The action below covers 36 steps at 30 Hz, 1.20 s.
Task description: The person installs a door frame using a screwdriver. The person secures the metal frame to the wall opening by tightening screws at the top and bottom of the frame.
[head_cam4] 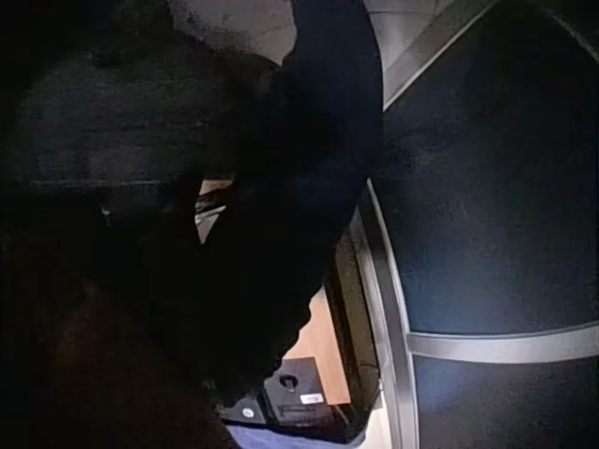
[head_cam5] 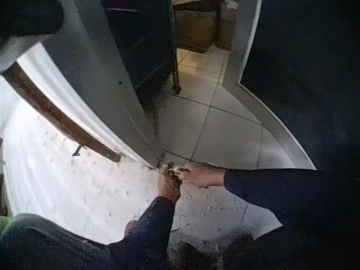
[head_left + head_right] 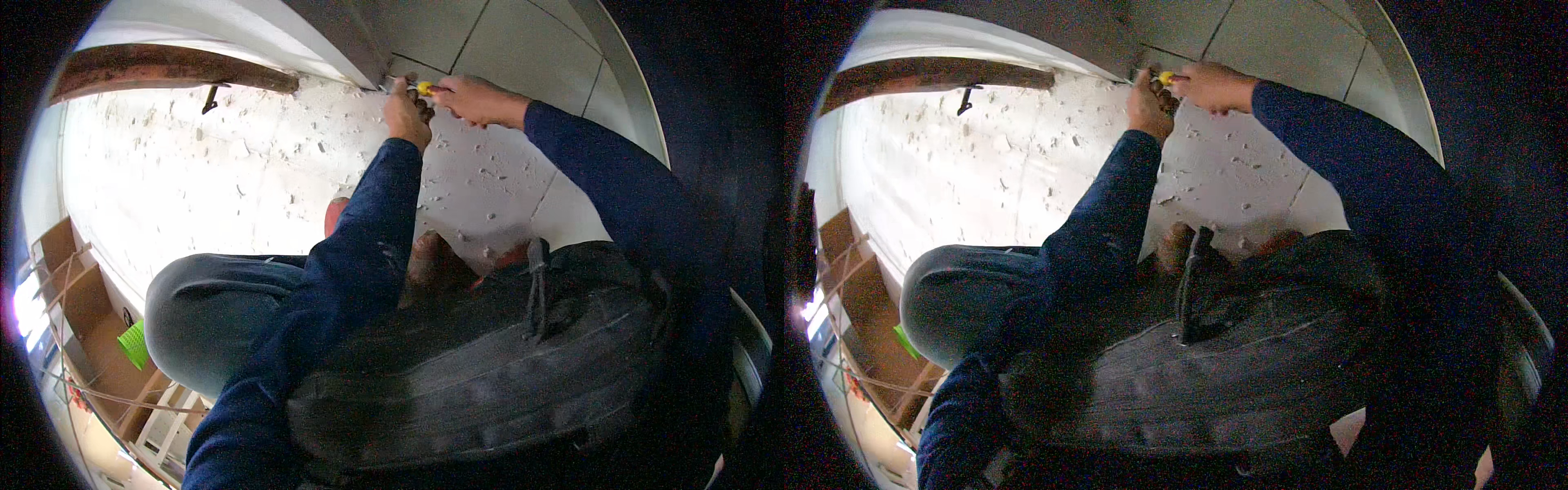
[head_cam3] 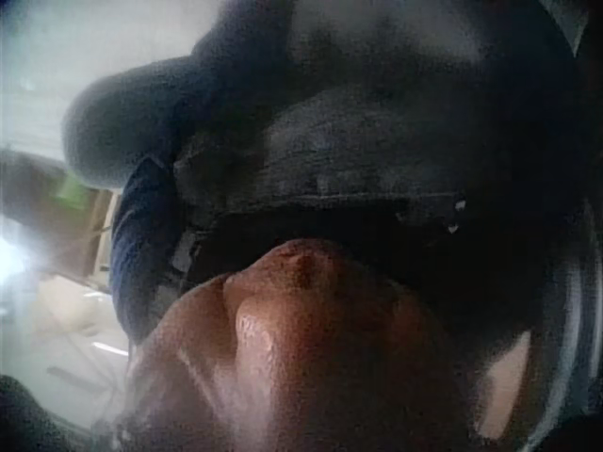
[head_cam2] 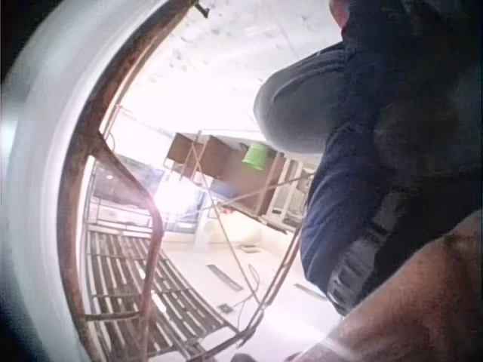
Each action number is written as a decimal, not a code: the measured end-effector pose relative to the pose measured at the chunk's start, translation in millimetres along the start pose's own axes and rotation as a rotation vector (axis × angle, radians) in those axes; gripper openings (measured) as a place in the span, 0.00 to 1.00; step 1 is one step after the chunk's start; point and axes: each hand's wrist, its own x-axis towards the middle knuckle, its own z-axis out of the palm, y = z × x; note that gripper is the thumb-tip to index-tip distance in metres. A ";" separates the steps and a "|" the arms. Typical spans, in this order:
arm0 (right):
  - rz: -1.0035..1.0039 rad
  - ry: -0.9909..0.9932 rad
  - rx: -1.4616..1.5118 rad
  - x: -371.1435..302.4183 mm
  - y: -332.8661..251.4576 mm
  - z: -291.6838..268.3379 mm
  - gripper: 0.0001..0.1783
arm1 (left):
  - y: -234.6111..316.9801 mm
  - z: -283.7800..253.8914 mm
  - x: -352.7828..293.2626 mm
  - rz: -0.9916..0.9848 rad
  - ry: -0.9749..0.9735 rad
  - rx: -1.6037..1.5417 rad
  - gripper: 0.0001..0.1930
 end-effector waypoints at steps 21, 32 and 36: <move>0.159 0.119 0.686 32.9 -68.8 41.9 0.13 | 30.3 -19.3 34.7 0.352 -0.164 0.497 0.17; 0.219 0.412 0.618 30.1 -92.1 79.8 0.15 | 34.9 -24.3 27.1 -0.309 -0.302 -0.243 0.22; 0.165 0.312 0.435 69.2 -79.5 84.1 0.14 | 34.3 -48.9 54.2 -0.269 -0.485 -0.201 0.21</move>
